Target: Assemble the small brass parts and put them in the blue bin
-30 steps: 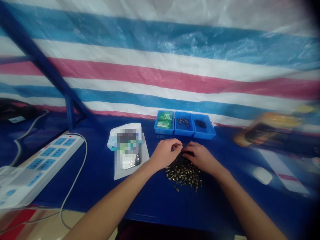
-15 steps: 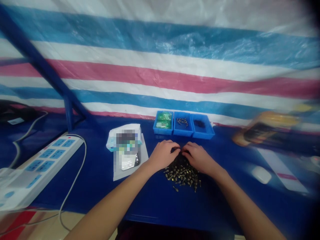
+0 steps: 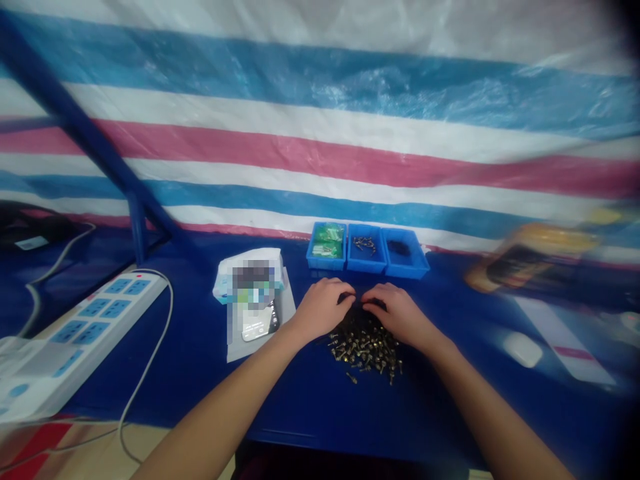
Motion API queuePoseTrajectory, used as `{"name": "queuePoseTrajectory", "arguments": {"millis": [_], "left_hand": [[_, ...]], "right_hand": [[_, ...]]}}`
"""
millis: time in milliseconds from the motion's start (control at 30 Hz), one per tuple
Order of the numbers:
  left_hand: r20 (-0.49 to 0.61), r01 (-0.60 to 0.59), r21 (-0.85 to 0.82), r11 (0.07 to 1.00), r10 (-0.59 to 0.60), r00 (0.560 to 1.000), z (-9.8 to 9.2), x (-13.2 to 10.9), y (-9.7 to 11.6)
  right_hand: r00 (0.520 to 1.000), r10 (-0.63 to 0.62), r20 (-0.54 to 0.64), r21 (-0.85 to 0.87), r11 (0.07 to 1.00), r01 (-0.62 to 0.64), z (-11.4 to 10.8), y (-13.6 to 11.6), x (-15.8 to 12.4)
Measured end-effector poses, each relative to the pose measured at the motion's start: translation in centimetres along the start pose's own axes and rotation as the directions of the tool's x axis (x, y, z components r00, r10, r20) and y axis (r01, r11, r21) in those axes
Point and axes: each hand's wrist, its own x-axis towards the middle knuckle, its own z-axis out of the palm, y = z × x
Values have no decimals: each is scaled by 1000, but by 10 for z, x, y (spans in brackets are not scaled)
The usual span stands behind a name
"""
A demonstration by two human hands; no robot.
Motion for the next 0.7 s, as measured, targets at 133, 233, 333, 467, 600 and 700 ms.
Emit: {"name": "queuePoseTrajectory", "arguments": {"millis": [133, 233, 333, 467, 600, 700], "left_hand": [[25, 20, 52, 998, -21, 999, -4, -3, -4], [57, 30, 63, 998, -33, 998, -6, -4, -8], [85, 14, 54, 998, -19, 996, -9, -5, -11], [98, -3, 55, 998, -3, 995, -10, -5, -12], [102, -9, 69, 998, 1, 995, -10, -4, -11], [94, -20, 86, 996, 12, 995, -9, -4, -11]], "right_hand": [[1000, -7, -29, 22, 1000, 8, -1, -1, 1], [999, -1, -51, 27, 1000, 2, -2, 0, 1], [998, -9, -61, 25, 1000, 10, -2, 1, 0], [998, -16, -64, 22, 1000, 17, -2, 1, -1], [998, -25, -57, 17, 1000, 26, -1, 0, -1], [998, -28, -51, 20, 999, 29, -1, 1, -1]]}}
